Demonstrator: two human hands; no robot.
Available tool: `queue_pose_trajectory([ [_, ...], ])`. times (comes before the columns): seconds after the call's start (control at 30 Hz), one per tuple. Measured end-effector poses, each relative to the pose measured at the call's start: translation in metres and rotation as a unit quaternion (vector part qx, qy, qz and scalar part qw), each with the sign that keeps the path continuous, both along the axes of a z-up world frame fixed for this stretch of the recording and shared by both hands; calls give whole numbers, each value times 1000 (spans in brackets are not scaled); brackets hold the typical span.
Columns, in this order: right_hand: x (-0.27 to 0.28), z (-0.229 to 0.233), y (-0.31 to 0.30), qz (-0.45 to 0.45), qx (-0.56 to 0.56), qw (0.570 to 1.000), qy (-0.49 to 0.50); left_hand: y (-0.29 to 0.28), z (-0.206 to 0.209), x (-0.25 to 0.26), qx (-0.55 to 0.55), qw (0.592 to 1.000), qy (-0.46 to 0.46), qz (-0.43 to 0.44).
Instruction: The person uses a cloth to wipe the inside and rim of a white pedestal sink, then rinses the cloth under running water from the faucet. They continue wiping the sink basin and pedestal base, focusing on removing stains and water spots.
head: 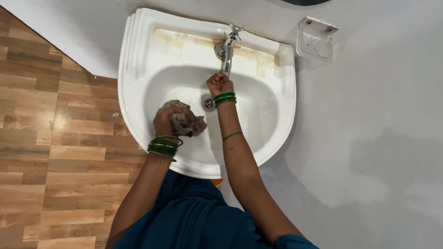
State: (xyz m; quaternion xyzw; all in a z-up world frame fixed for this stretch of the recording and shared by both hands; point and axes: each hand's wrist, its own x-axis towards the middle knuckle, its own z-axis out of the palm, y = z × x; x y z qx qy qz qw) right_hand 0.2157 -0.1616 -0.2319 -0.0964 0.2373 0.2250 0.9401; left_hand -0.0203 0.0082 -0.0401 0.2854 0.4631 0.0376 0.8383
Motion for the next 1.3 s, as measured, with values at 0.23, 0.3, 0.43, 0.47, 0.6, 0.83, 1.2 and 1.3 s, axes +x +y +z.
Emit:
queue_pose_trajectory([
  [0.23,-22,115,84,158,-310,910,-225,1,-35,-1,-118,993,-19,-2],
  [0.3,-17,131,87,165,-374,886,-220,4,-36,1,-91,996,-12,-8],
  [0.43,-14,60,39,-45,-166,985,29,14,-30,5,-54,998,-12,-4],
  [0.47,-12,36,25,-82,-158,978,109,18,-28,6,-50,999,-19,-9],
  [0.6,-3,-4,-5,-151,-55,962,221,27,-19,9,-76,996,-45,-21],
  [0.83,-3,-15,-1,-135,-42,978,150,32,-18,22,-51,997,30,-54],
  [1.2,-39,122,65,185,-260,931,-176,11,-75,63,-221,974,13,-41],
  [1.3,-46,187,88,231,-376,868,-230,7,-75,85,-289,954,-8,-82],
])
